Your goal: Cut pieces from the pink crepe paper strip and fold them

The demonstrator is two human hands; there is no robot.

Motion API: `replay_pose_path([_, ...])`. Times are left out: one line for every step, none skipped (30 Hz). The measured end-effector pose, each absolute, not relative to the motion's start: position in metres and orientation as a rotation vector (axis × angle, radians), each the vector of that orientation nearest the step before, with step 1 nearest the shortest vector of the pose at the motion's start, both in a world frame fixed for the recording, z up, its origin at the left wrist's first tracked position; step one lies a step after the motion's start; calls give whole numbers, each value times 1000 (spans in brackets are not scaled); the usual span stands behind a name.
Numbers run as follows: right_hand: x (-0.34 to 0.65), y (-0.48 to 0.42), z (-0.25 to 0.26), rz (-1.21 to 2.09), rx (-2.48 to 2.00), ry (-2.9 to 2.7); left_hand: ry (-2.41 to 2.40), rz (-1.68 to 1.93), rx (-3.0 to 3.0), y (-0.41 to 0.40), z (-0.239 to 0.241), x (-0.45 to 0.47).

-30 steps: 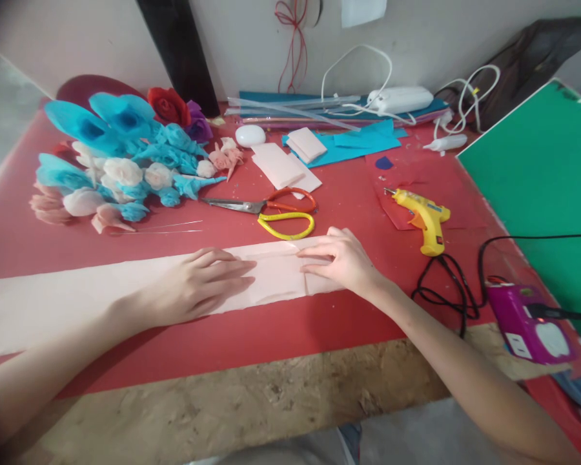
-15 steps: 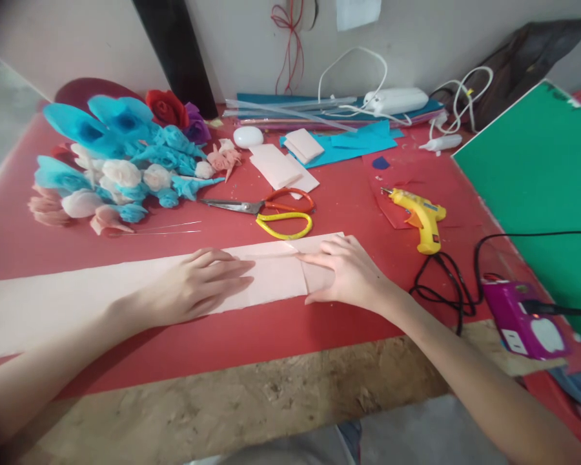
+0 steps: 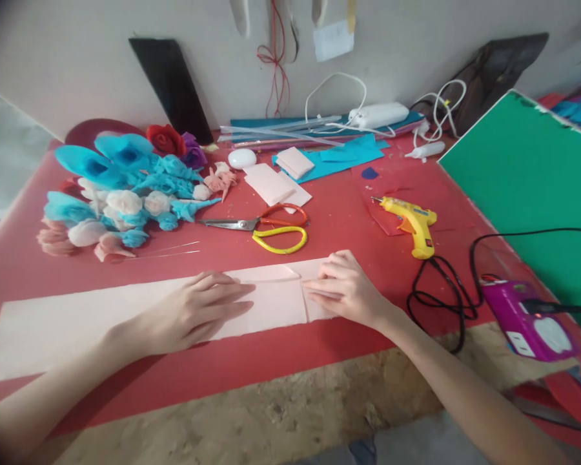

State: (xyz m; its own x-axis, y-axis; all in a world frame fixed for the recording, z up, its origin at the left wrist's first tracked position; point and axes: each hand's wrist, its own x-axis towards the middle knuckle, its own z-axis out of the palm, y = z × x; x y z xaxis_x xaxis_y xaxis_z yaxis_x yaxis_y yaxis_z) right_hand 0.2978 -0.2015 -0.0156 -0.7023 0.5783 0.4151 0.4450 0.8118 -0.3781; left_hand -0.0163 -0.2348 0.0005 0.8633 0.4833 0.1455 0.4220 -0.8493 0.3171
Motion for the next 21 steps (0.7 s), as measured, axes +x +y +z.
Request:
replay_pose_path([297,-203,-16,329,-742,-2476,690,320,2757,-235,1,-16])
replay_pose_path([296,-204,-17,324,-736,-2490,694,325,2753,-235,1,-15])
replay_pose_path([296,-204,-17,321,-740,-2507,696,333,2749,-235,1,-15])
replay_pose_path([295,-205,-18,318,-755,-2524,699,336,2747,-235,1,-15])
replay_pose_path([295,-205,-19,316,-771,-2539,700,338,2748,-234,1,-15])
replay_pose_path([295,-205,-20,315,-788,-2553,699,336,2751,-234,0,-15])
replay_pose_path([295,-205,-21,313,-804,-2565,699,330,2752,-234,0,-15])
replay_pose_path([295,-205,-21,308,-817,-2575,698,326,2755,-234,-1,-15])
replay_pose_path([295,-205,-22,300,-827,-2582,698,322,2757,-234,-1,-16])
replay_pose_path([294,-205,-22,293,-835,-2588,697,322,2759,-234,-1,-16])
replay_pose_path([294,-205,-22,288,-845,-2592,698,325,2761,-234,-2,-16])
replay_pose_path([293,-205,-21,287,-859,-2596,697,325,2762,-234,-2,-16])
replay_pose_path([293,-206,-21,291,-874,-2601,694,325,2762,-234,-2,-16])
replay_pose_path([292,-206,-20,302,-891,-2607,689,323,2761,-234,-2,-16])
replay_pose_path([292,-206,-19,316,-909,-2612,686,322,2759,-233,-2,-16])
replay_pose_path([291,-206,-18,332,-928,-2618,685,325,2757,-233,-2,-16])
replay_pose_path([291,-207,-18,345,-945,-2622,683,327,2756,-233,-2,-15])
replay_pose_path([291,-207,-17,355,-956,-2627,680,330,2756,-233,-2,-15])
replay_pose_path([291,-207,-17,359,-964,-2630,679,333,2755,-233,-2,-15])
replay_pose_path([291,-207,-17,357,-966,-2633,676,335,2754,-233,-2,-15])
replay_pose_path([291,-207,-17,352,-965,-2634,675,336,2754,-234,-2,-15])
